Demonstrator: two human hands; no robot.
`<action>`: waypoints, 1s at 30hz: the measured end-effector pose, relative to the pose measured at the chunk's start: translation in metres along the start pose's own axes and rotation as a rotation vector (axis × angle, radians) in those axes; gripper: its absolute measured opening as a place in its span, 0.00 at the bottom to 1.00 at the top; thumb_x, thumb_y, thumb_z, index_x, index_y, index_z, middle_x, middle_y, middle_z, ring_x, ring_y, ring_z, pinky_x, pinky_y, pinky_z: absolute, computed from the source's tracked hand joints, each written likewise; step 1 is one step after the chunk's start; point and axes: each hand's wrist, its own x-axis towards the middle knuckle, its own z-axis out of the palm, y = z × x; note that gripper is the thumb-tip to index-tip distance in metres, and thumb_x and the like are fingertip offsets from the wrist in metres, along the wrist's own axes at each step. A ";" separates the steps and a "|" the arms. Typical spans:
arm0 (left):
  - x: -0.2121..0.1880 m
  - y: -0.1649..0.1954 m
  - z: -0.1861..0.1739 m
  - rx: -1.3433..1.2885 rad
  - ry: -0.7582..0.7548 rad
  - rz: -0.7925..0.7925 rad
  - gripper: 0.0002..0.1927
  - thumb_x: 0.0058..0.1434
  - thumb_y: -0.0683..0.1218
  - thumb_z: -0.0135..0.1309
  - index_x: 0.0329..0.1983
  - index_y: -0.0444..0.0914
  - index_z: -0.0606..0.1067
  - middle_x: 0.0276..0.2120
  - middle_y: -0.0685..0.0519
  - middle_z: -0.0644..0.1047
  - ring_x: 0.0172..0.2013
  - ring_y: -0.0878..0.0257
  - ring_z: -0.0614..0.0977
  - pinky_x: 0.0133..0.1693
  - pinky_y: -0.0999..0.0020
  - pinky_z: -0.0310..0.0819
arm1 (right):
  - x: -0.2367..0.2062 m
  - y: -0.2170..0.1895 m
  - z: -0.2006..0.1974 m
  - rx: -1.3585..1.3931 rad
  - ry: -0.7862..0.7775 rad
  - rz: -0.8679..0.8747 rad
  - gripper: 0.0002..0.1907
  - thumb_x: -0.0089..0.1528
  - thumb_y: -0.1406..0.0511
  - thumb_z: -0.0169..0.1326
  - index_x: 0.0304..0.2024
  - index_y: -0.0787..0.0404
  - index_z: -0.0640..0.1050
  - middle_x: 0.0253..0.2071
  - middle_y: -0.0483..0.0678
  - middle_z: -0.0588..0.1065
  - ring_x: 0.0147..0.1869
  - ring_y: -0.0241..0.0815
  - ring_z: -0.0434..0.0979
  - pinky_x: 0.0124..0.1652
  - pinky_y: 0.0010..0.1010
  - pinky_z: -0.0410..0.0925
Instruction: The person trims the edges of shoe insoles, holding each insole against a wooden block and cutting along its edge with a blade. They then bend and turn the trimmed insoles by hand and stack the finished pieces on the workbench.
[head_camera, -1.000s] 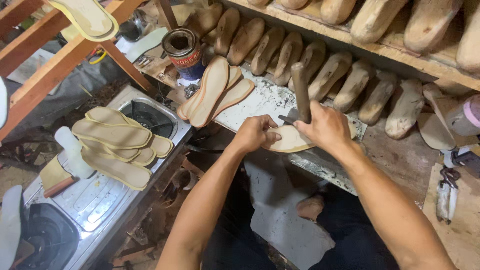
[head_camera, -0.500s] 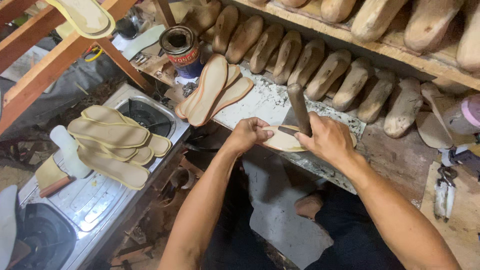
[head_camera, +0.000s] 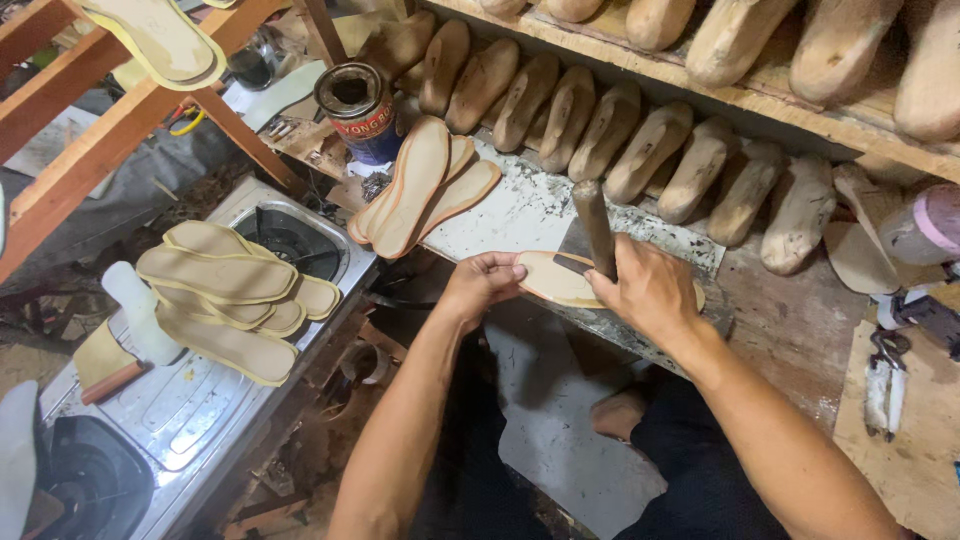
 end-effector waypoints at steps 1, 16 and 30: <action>-0.002 -0.002 0.002 0.015 0.029 0.051 0.20 0.60 0.40 0.61 0.54 0.28 0.75 0.40 0.51 0.83 0.37 0.66 0.84 0.41 0.72 0.81 | 0.000 -0.001 0.001 0.007 -0.040 0.017 0.25 0.57 0.54 0.63 0.48 0.64 0.73 0.32 0.57 0.78 0.34 0.59 0.81 0.35 0.50 0.73; 0.014 0.003 0.031 0.359 0.031 0.234 0.22 0.62 0.42 0.59 0.57 0.27 0.76 0.31 0.53 0.79 0.29 0.69 0.76 0.33 0.73 0.72 | 0.022 -0.004 -0.014 0.013 -0.132 0.237 0.26 0.55 0.52 0.65 0.45 0.63 0.74 0.28 0.59 0.78 0.33 0.63 0.80 0.36 0.53 0.71; 0.012 0.011 0.033 0.572 0.072 0.277 0.36 0.54 0.44 0.64 0.64 0.25 0.67 0.27 0.51 0.80 0.30 0.65 0.81 0.38 0.70 0.75 | 0.018 -0.008 -0.026 -0.094 -0.181 0.075 0.24 0.57 0.52 0.62 0.43 0.62 0.74 0.29 0.58 0.79 0.34 0.62 0.80 0.36 0.53 0.72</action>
